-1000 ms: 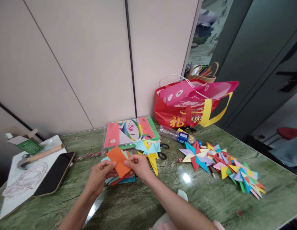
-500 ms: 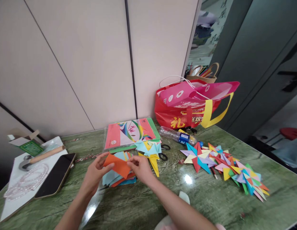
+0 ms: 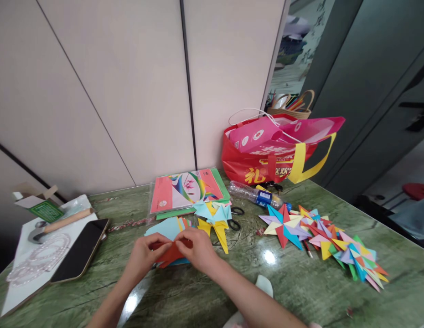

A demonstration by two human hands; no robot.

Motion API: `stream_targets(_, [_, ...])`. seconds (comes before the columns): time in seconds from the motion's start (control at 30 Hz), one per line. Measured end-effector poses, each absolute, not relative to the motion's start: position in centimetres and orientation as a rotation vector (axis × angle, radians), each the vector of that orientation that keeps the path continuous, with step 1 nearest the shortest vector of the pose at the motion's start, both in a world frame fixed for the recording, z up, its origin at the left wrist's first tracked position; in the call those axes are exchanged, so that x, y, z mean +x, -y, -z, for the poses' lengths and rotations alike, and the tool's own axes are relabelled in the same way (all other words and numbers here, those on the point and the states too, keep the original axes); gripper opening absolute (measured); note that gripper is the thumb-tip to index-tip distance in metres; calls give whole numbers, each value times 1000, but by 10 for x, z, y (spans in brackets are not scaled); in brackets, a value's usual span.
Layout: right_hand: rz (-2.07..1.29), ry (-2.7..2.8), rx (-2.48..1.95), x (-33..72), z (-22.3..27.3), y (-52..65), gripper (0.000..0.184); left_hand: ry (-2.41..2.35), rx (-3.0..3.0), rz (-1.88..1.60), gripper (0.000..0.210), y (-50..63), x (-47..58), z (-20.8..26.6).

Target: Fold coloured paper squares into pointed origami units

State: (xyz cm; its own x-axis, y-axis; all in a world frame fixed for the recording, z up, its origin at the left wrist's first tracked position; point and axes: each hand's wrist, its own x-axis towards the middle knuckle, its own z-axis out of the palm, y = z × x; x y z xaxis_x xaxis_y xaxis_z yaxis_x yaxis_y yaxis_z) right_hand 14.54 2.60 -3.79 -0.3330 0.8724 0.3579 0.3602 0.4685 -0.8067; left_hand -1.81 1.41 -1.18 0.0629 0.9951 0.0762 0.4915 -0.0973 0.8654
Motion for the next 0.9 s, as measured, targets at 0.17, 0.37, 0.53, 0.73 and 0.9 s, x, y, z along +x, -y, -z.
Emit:
stream_targets(0.17, [-746,1893,-1070,142,38,-22,10,-1447,1615,-926,15,-11,-11,15])
stream_targets(0.37, [-657,1878,-1131,142,40,-26,9,-1422,1509,-904,17,-15,-20,10])
stream_targets(0.53, [-673,1823,-1193,147,40,-31,9,-1481,1513,-916,16,-21,-34,8])
stream_targets(0.73, [-640,1811,-1255,150,38,-34,9,-1507,1500,-920,18,-21,-37,9])
stream_targets(0.9, [-607,1802,-1331,149,37,-32,8,-1511,1492,-930,18,-21,-33,9])
